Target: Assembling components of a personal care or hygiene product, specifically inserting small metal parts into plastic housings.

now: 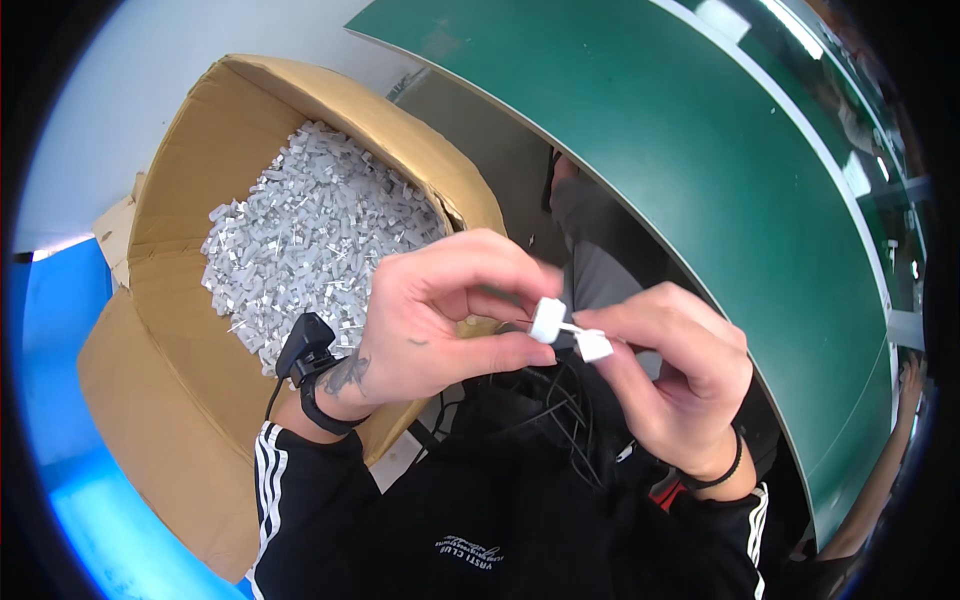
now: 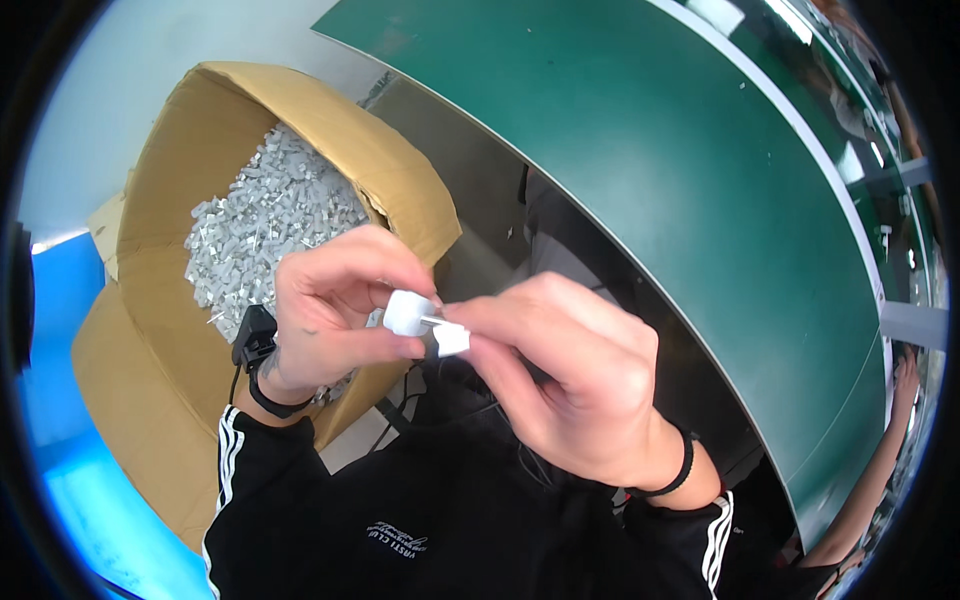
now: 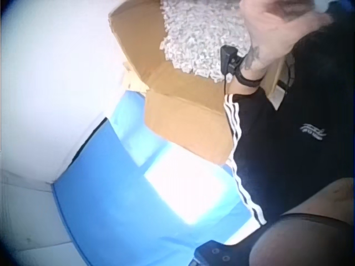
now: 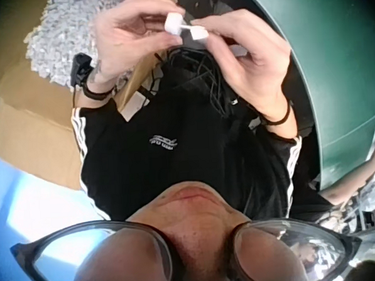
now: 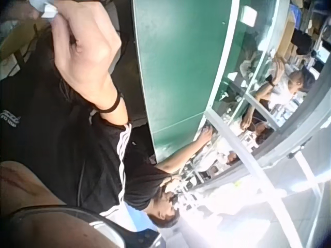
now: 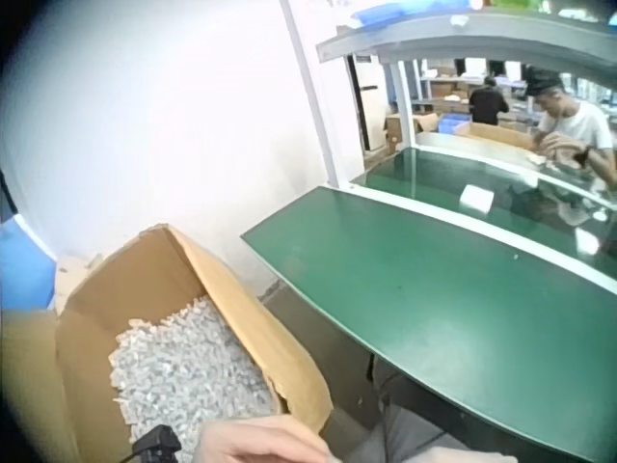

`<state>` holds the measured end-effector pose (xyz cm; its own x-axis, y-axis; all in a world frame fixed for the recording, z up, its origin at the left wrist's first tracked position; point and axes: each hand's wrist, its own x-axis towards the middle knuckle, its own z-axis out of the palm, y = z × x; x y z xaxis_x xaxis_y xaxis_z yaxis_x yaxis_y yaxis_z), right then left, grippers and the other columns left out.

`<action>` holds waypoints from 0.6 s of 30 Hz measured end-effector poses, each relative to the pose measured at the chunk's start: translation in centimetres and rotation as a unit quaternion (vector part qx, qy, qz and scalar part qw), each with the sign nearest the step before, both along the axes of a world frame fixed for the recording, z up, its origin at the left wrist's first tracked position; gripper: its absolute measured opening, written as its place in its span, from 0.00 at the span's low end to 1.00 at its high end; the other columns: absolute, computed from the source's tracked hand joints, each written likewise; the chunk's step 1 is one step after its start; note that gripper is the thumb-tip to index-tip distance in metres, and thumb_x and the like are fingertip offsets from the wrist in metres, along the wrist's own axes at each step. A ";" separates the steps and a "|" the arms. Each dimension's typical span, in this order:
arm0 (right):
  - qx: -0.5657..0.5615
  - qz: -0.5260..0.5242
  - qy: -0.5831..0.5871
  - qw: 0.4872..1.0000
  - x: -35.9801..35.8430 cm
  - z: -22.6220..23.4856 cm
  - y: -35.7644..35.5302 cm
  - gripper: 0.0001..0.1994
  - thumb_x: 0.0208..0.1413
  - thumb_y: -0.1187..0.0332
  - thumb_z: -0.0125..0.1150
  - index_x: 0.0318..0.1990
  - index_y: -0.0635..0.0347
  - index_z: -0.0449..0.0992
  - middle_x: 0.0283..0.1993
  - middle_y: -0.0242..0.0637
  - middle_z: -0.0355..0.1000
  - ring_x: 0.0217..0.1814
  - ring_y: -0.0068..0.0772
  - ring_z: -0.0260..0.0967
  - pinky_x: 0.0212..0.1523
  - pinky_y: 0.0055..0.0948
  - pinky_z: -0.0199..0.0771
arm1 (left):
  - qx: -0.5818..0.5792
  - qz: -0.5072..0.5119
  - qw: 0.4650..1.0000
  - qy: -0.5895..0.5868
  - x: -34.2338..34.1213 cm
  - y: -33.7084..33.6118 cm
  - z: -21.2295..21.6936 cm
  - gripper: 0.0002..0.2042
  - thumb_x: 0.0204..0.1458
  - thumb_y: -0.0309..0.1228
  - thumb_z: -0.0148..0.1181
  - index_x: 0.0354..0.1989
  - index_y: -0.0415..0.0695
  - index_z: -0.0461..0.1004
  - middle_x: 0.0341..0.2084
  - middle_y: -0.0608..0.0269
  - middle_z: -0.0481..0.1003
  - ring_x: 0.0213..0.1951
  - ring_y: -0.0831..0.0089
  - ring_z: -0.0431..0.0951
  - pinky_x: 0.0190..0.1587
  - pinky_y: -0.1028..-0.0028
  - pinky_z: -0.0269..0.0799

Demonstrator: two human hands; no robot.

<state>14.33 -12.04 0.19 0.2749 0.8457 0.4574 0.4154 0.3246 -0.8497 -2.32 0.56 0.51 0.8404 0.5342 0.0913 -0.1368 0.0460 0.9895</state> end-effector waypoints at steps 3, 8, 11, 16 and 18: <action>0.019 -0.020 -0.043 0.999 -0.1 -0.2 -0.2 0.12 0.36 0.84 0.66 0.32 0.63 0.80 0.24 0.35 0.70 0.20 0.28 0.67 0.19 0.23 0.65 | 0.000 -0.015 1.000 -0.014 0.1 -0.4 -0.9 0.18 0.35 0.14 0.70 0.39 0.31 0.76 0.36 0.52 0.74 0.38 0.70 0.76 0.40 0.75 0.75; 0.046 -0.061 -0.085 0.993 -0.3 -0.8 -0.8 0.14 0.33 0.84 0.66 0.32 0.63 0.80 0.23 0.34 0.70 0.19 0.29 0.67 0.19 0.23 0.65 | 0.016 -0.012 1.000 0.023 0.3 -0.6 -0.4 0.18 0.33 0.14 0.71 0.37 0.31 0.78 0.35 0.51 0.75 0.36 0.70 0.77 0.39 0.75 0.73; 0.034 -0.055 -0.084 0.994 -0.4 -0.6 -1.1 0.14 0.32 0.85 0.66 0.32 0.63 0.80 0.24 0.35 0.70 0.19 0.29 0.67 0.20 0.23 0.66 | 0.053 -0.017 0.998 0.035 0.4 -0.6 -0.2 0.17 0.32 0.14 0.72 0.36 0.31 0.79 0.35 0.50 0.75 0.36 0.70 0.77 0.38 0.75 0.73; 0.006 -0.033 -0.041 0.999 -0.2 -1.1 -1.6 0.14 0.33 0.85 0.66 0.33 0.65 0.80 0.25 0.37 0.72 0.21 0.27 0.68 0.21 0.21 0.66 | 0.174 -0.025 0.984 0.024 0.8 -0.6 -0.2 0.17 0.34 0.17 0.73 0.37 0.33 0.79 0.34 0.53 0.77 0.33 0.71 0.79 0.35 0.76 0.74; -0.001 -0.022 0.009 1.000 0.1 -1.8 -2.0 0.13 0.36 0.85 0.64 0.34 0.67 0.80 0.27 0.39 0.73 0.23 0.26 0.70 0.22 0.21 0.67 | 0.192 -0.016 0.980 0.037 0.5 -0.8 0.1 0.17 0.35 0.18 0.73 0.37 0.33 0.79 0.33 0.54 0.77 0.32 0.71 0.79 0.33 0.76 0.74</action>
